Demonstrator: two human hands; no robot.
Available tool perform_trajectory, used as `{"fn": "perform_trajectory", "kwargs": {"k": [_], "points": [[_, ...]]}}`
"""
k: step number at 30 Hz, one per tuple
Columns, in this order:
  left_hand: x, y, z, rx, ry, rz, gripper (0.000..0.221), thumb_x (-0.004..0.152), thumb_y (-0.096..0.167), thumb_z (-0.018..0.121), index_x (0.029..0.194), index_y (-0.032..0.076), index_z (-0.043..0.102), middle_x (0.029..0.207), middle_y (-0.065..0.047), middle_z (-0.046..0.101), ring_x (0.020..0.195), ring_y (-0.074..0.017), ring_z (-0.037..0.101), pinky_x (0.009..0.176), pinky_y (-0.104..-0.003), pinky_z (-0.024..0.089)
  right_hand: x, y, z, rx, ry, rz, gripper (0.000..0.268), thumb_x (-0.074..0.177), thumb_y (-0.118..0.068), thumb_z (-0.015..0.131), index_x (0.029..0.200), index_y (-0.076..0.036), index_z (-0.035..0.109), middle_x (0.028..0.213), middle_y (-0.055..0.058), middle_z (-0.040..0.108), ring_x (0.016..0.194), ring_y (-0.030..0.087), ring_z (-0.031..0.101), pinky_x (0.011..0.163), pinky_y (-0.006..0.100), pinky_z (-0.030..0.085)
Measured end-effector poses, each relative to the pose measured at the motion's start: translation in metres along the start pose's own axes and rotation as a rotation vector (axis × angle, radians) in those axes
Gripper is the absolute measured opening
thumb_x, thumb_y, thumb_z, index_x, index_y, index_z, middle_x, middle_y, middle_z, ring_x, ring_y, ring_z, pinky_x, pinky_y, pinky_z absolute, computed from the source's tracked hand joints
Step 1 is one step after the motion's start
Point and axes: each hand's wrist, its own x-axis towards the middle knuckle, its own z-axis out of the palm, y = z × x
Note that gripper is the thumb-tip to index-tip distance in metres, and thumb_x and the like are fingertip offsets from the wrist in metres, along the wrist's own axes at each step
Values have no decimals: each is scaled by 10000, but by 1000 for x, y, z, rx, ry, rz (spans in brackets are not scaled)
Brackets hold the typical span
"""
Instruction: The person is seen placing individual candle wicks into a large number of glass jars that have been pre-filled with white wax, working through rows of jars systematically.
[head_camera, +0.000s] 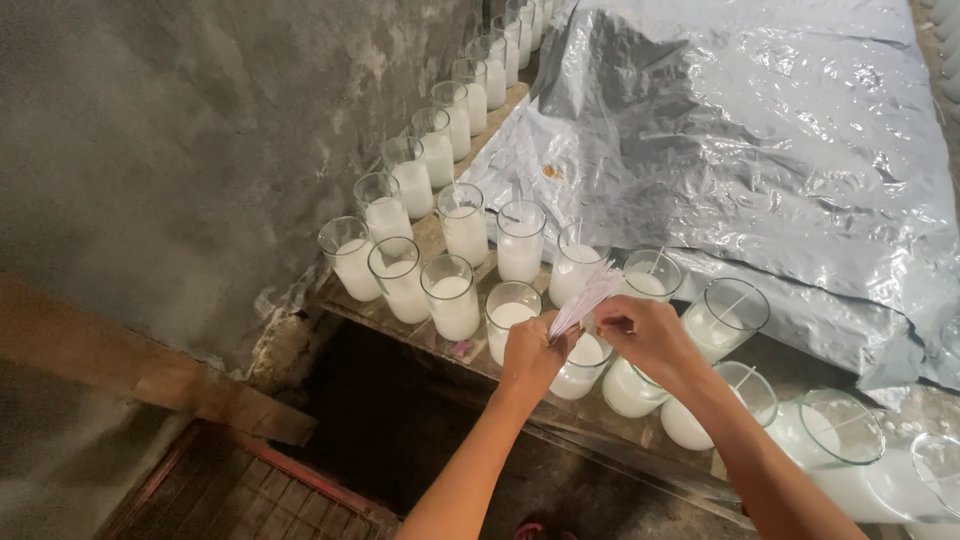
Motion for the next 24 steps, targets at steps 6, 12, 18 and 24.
{"fn": "perform_trajectory", "kwargs": {"k": [6, 12, 18, 24], "points": [[-7, 28, -32, -134, 14, -44, 283, 887, 362, 769, 973, 93, 784, 843, -171, 758, 839, -384, 742, 752, -435, 579, -5, -18, -6, 78, 77, -66, 244, 895, -95, 663, 1100, -131, 791, 997, 89, 823, 1000, 240, 780, 823, 373, 630], [-15, 57, -55, -273, 5, 47, 338, 925, 257, 727, 690, 31, 636, 471, -110, 550, 475, -216, 572, 537, -324, 486, -1, -41, 15, 383, 149, -156, 243, 906, -165, 760, 1086, -1, 773, 1102, 188, 751, 1073, 328, 740, 883, 426, 622], [-16, 61, -89, -519, -71, 38, 339, 938, 222, 748, 672, 75, 597, 458, -51, 532, 464, -126, 543, 521, -265, 461, 13, -47, 33, 507, 180, -138, 189, 887, -88, 771, 1007, 58, 764, 966, 196, 763, 910, 261, 765, 801, 407, 629], [15, -1, -111, -585, -210, 19, 259, 994, 176, 675, 790, 16, 689, 475, -76, 559, 397, -108, 455, 416, -233, 367, 19, -80, 31, 631, 347, -230, 82, 920, 31, 665, 983, 48, 714, 859, 147, 745, 767, 195, 730, 692, 338, 638]]}}
